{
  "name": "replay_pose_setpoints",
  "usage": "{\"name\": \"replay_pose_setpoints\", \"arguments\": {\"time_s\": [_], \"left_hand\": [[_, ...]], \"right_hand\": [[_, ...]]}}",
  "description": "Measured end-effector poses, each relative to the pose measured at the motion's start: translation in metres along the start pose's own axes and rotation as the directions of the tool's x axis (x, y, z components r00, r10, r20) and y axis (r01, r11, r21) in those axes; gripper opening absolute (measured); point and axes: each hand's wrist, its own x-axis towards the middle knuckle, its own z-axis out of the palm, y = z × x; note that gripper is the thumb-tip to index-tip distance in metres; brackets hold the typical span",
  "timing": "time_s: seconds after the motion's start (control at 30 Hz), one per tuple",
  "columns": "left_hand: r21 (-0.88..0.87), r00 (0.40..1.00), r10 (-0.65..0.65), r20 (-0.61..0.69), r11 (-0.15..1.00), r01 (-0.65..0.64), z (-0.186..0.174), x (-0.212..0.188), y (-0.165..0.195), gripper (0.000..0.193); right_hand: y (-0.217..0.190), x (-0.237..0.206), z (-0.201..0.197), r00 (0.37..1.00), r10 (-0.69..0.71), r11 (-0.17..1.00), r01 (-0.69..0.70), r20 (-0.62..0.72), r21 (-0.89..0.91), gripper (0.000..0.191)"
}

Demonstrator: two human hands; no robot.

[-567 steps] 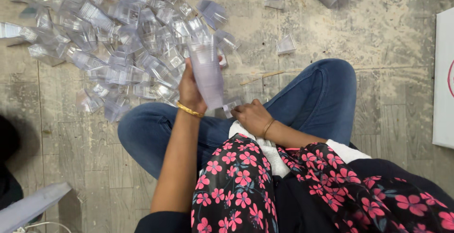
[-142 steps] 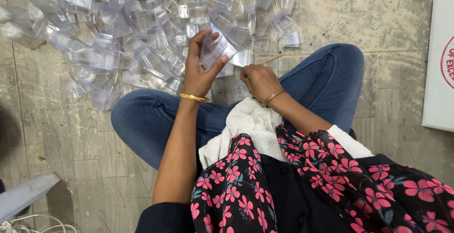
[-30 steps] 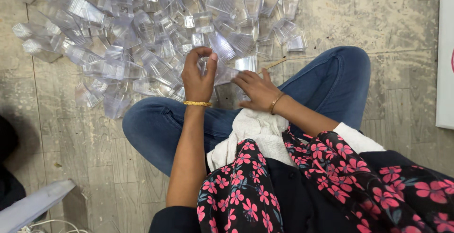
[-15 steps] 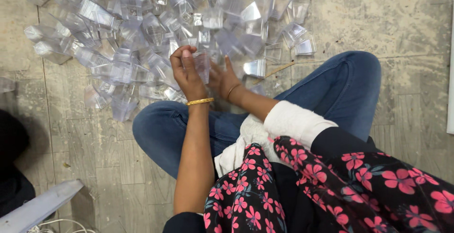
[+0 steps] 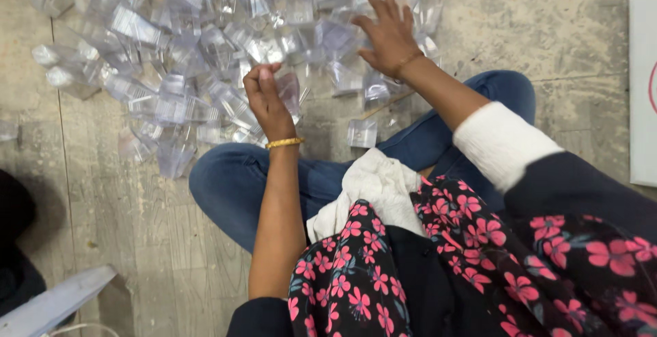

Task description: The person sits on the floor and stacks loose plastic cups into nested columns, picking cups one at a time from a pile on the floor and pressing each onto a stack held in the other hand. Finished stacks are set aside near cardboard boxes on the floor.

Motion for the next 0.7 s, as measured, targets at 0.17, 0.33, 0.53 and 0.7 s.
{"name": "replay_pose_setpoints", "arguments": {"time_s": [0.17, 0.33, 0.53, 0.7], "left_hand": [[0.028, 1.0, 0.007, 0.03, 1.0, -0.008, 0.003, -0.007, 0.008, 0.032], [-0.029, 0.997, 0.01, 0.08, 1.0, -0.008, 0.022, -0.019, 0.046, 0.032], [-0.106, 0.962, 0.153, 0.227, 0.986, -0.132, 0.048, -0.033, 0.129, 0.034], [-0.018, 0.949, 0.082, 0.305, 0.997, -0.08, 0.063, -0.006, 0.157, 0.032]], "right_hand": [[0.011, -0.072, 0.023, 0.952, 0.106, 0.972, -0.159, 0.287, 0.17, 0.032], [-0.02, -0.119, 0.074, 0.936, 0.008, 0.925, -0.14, 0.351, 0.353, 0.037], [-0.046, -0.095, 0.078, 0.862, 0.12, 0.923, -0.279, 0.492, 0.265, 0.034], [-0.064, -0.076, 0.084, 0.863, -0.092, 0.97, -0.035, 0.497, 0.24, 0.032]]}}
